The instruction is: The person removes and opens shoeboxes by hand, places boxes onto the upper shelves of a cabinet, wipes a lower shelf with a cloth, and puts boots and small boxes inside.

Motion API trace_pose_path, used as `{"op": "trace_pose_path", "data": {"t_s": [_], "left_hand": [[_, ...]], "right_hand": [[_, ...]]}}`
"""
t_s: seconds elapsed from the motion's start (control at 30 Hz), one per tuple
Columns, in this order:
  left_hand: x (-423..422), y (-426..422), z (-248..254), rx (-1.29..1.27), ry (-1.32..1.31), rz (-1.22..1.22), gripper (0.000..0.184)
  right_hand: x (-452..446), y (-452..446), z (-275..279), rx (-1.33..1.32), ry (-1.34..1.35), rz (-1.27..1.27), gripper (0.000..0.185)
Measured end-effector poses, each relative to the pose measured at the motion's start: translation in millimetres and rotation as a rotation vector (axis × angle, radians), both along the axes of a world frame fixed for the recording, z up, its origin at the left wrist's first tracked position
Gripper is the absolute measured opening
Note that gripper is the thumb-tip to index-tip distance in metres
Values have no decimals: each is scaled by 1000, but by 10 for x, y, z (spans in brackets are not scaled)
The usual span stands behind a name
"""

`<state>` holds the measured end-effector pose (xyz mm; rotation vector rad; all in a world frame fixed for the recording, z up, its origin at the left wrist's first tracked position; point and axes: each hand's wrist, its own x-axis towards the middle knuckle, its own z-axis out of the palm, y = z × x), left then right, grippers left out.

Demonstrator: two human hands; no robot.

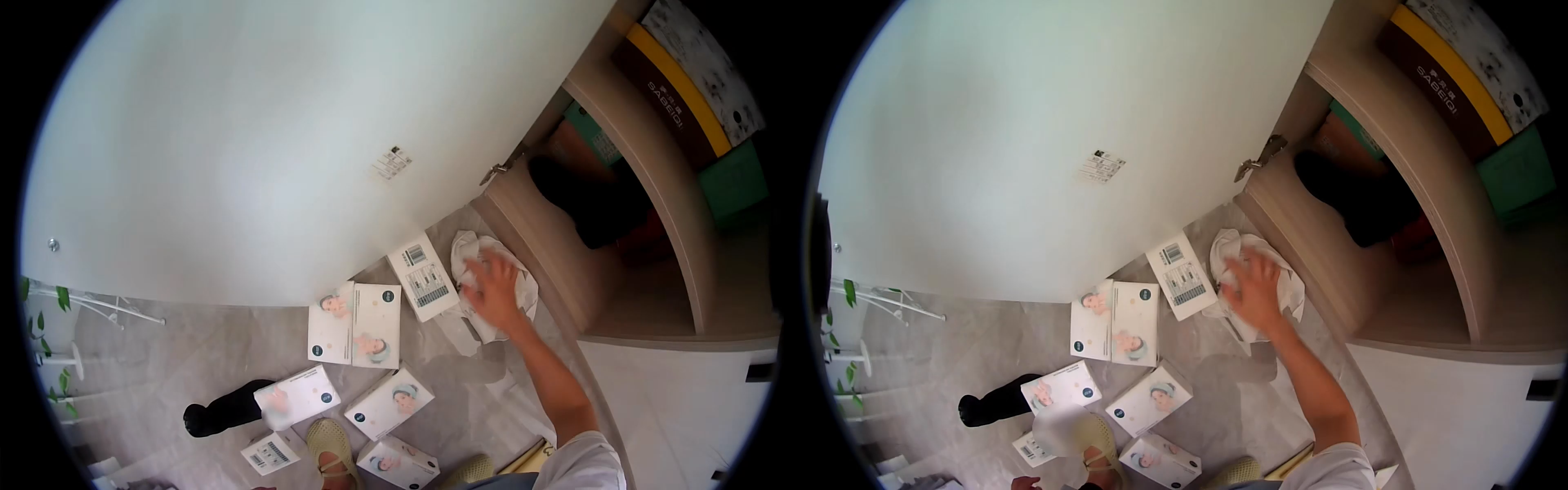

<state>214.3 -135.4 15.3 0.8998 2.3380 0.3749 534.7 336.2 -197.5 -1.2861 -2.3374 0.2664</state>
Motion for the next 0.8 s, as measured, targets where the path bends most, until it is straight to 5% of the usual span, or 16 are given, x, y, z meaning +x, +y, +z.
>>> {"op": "trace_pose_path", "data": {"t_s": [0.13,0.2,0.23,0.27,0.33,0.43,0.67,0.8], "left_hand": [[-38,54,-11,-28,14,-85,23],[-102,63,-112,32,52,-169,24],[-146,61,-162,92,84,-255,24],[-208,53,-253,55,107,-268,25],[-264,154,-250,40,156,-290,26],[-304,573,-223,151,211,-334,29],[-233,1406,-754,133,457,-638,93],[-461,1493,-1285,-52,570,-804,88]], "right_hand": [[360,-632,-145,-65,-127,-25,43],[652,-728,87,-939,385,-164,39],[829,-816,111,-1085,653,-317,35],[917,-854,291,-1028,760,-215,34],[971,-1000,704,-753,296,-138,33],[1099,-1259,933,-1166,169,45,32],[937,-1921,777,-699,10,135,37],[811,-2029,792,-854,194,44,36]]}}
